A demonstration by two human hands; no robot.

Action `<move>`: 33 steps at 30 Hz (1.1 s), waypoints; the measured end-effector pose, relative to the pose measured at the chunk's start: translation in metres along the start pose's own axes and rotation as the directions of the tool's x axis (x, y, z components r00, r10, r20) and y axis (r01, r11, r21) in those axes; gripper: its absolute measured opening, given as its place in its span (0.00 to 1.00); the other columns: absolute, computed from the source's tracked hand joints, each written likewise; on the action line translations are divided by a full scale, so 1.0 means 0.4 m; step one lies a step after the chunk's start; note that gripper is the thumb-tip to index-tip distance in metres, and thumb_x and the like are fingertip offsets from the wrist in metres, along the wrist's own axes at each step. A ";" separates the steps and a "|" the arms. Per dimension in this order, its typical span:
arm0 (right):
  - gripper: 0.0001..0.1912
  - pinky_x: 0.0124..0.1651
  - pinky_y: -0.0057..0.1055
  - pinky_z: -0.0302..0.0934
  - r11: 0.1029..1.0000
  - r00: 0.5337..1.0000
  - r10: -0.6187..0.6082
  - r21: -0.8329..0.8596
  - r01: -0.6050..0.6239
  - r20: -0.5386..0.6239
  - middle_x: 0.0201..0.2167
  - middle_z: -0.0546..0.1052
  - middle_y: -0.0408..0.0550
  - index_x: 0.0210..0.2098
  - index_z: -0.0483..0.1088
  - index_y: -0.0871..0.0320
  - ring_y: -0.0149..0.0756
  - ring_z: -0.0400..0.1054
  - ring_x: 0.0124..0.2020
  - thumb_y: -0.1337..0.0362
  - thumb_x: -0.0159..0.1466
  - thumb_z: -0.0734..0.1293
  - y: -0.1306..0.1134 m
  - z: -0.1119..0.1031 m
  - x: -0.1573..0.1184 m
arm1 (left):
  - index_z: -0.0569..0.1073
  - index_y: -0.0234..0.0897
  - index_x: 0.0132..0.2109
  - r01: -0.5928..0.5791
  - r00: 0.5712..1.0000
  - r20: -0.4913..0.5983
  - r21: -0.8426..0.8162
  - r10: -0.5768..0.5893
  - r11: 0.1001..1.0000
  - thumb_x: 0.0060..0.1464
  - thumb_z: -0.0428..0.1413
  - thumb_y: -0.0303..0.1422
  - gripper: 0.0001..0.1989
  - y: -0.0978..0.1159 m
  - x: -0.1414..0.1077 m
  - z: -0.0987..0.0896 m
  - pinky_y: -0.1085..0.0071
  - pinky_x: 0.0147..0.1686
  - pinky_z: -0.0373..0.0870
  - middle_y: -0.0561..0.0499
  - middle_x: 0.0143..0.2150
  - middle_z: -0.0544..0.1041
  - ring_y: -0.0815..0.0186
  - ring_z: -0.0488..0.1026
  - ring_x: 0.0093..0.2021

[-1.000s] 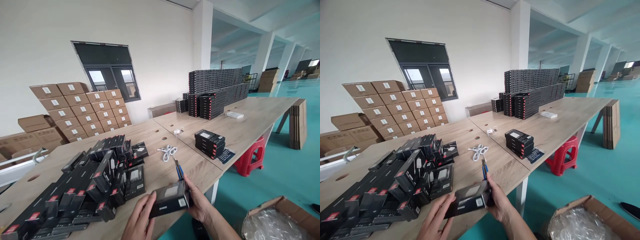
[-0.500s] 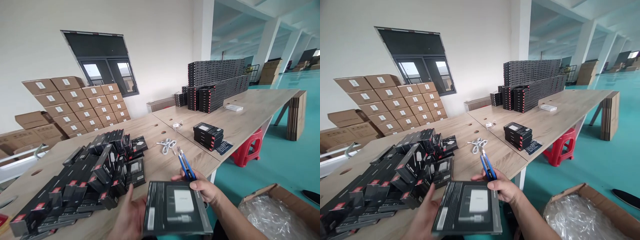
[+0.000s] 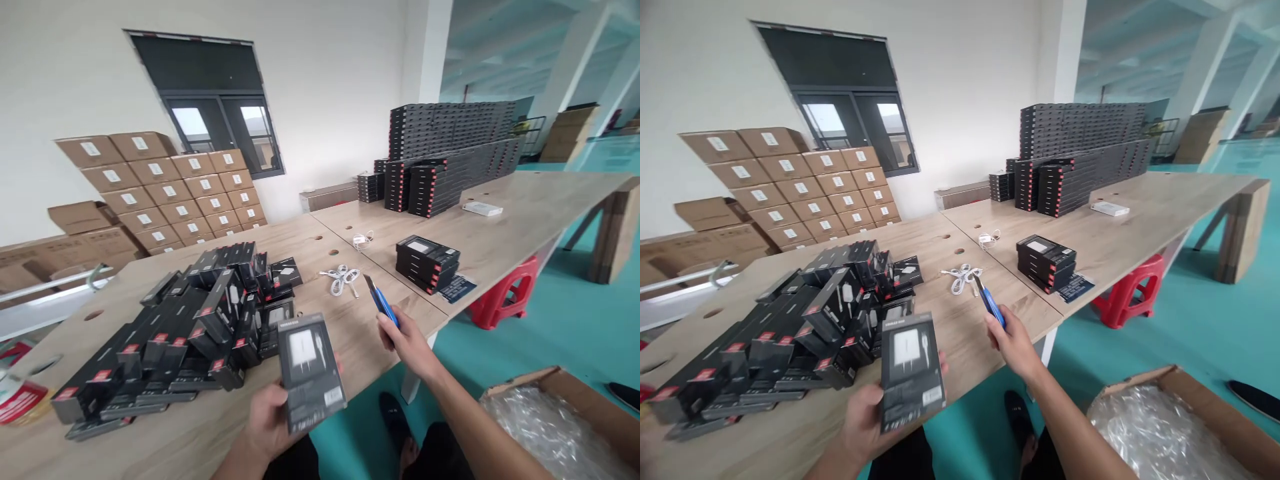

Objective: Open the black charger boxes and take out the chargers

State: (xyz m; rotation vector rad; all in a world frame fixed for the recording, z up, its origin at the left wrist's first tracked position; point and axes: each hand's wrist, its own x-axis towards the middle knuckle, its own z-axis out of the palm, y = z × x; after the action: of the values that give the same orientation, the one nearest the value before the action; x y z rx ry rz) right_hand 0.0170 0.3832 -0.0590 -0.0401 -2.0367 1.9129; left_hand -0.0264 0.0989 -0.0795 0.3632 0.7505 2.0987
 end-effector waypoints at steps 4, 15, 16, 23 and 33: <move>0.18 0.44 0.35 0.68 0.960 0.987 -0.059 -0.264 0.097 0.148 0.35 0.75 0.47 0.50 0.70 0.54 0.40 0.72 0.39 0.49 0.73 0.58 0.062 0.026 -0.109 | 0.71 0.30 0.64 -0.133 0.988 -0.083 -0.032 0.130 0.991 0.56 0.56 0.34 0.28 0.054 0.068 -0.023 0.47 0.64 0.63 0.37 0.58 0.78 0.44 0.73 0.61; 0.17 0.46 0.47 0.71 0.665 0.923 -0.271 -0.641 0.384 0.271 0.43 0.74 0.51 0.56 0.68 0.54 0.48 0.70 0.43 0.69 0.68 0.66 0.096 0.138 -0.151 | 0.71 0.27 0.63 -0.132 0.988 -0.089 -0.030 0.129 0.991 0.64 0.49 0.53 0.35 0.026 0.076 -0.053 0.52 0.64 0.63 0.33 0.62 0.74 0.47 0.73 0.61; 0.17 0.46 0.47 0.72 0.668 0.923 -0.267 -0.637 0.384 0.276 0.43 0.74 0.51 0.56 0.68 0.53 0.48 0.70 0.43 0.69 0.68 0.66 0.095 0.140 -0.148 | 0.71 0.27 0.63 -0.135 0.987 -0.088 -0.021 0.133 0.991 0.64 0.50 0.53 0.35 0.027 0.075 -0.054 0.52 0.64 0.63 0.32 0.63 0.74 0.47 0.73 0.61; 0.17 0.46 0.46 0.71 0.696 0.930 -0.214 -0.622 0.359 0.298 0.43 0.74 0.50 0.56 0.68 0.52 0.47 0.70 0.44 0.69 0.69 0.66 0.087 0.141 -0.150 | 0.72 0.27 0.62 -0.116 0.991 -0.070 -0.008 0.115 0.993 0.62 0.53 0.53 0.35 0.025 0.081 -0.055 0.51 0.64 0.62 0.33 0.60 0.76 0.46 0.74 0.60; 0.17 0.47 0.46 0.71 0.698 0.927 -0.235 -0.613 0.370 0.293 0.43 0.74 0.50 0.56 0.68 0.51 0.47 0.70 0.44 0.69 0.69 0.66 0.083 0.139 -0.134 | 0.73 0.27 0.62 -0.125 0.986 -0.107 0.005 0.125 0.992 0.63 0.51 0.53 0.34 0.025 0.076 -0.059 0.47 0.64 0.62 0.33 0.57 0.79 0.44 0.74 0.59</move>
State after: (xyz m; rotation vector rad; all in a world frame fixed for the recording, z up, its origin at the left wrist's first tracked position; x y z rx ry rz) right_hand 0.0456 0.3189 -0.1052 0.3074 -2.5611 0.9479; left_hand -0.0623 0.1099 -0.0918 0.3058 0.8067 2.2514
